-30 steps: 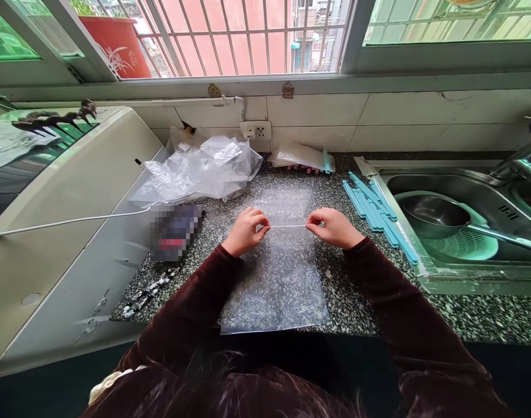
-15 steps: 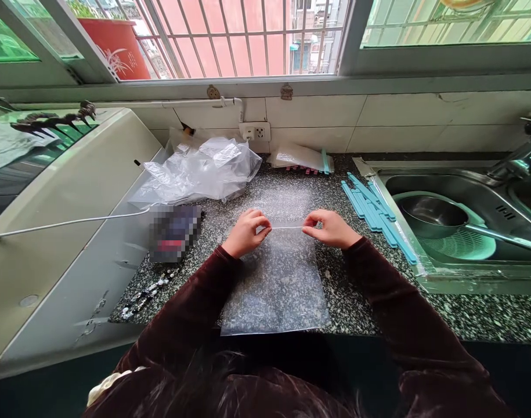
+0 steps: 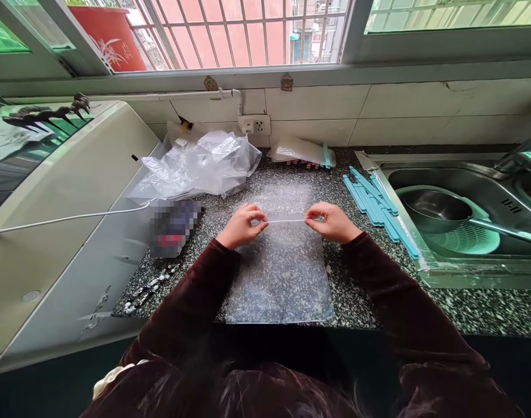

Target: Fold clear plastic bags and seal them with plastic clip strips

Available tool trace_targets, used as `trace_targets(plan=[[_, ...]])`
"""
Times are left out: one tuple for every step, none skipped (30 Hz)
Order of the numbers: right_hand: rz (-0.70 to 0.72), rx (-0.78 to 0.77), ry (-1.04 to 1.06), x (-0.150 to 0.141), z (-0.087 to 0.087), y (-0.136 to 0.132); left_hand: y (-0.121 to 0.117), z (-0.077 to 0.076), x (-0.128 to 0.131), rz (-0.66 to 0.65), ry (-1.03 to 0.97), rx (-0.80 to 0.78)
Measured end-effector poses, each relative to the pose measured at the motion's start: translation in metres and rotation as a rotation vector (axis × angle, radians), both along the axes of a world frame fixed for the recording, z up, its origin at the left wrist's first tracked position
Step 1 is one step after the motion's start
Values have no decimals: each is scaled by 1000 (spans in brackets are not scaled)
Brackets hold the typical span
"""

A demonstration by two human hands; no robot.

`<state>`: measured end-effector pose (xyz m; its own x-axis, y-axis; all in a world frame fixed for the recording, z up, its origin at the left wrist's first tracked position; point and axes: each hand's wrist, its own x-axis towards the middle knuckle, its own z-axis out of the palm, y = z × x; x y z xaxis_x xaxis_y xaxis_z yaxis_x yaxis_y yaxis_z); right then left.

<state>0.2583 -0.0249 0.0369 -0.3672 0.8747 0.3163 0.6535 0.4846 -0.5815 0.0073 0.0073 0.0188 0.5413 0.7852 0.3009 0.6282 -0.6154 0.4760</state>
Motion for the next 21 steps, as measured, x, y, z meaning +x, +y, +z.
trace_targets(plan=[[-11,0,4,1,0,0,1,0,-2,10,-7,-5],[-18,-5,8,2,0,0,3,1,-5,20,-15,-11],[-23,-14,10,3,0,0,3,2,-7,27,-21,-15],[-28,-24,11,3,0,0,4,2,-9,32,-26,-19],[-32,-36,7,3,0,0,4,3,-11,33,-31,-20],[-37,-51,-2,4,1,0,4,4,-12,32,-36,-18],[-42,-67,-14,4,1,0,4,4,-12,29,-39,-14],[-45,-85,-28,4,2,0,4,5,-12,25,-42,-8],[-46,-104,-40,4,2,-1,3,5,-12,23,-42,-2],[-45,-123,-49,4,3,-1,3,4,-11,21,-41,2],[-42,-139,-55,3,4,-2,3,4,-11,20,-41,6],[-42,-149,-57,3,5,-2,3,4,-10,20,-42,8],[-41,-154,-57,3,5,-2,3,3,-10,21,-44,10],[-42,-156,-56,2,5,-2,3,3,-9,22,-46,12],[-42,-153,-54,1,4,-2,2,3,-9,22,-49,16],[-43,-148,-49,1,3,-2,2,2,-9,21,-53,20],[-41,-141,-45,0,2,-2,2,2,-8,17,-57,23],[-38,-133,-41,-1,2,-1,2,2,-8,14,-64,24],[-32,-124,-38,-2,1,-1,1,2,-8,13,-74,25],[-27,-116,-36,-2,0,-1,1,2,-8,13,-86,22],[-23,-106,-35,-2,0,-1,1,2,-8,14,-100,16]])
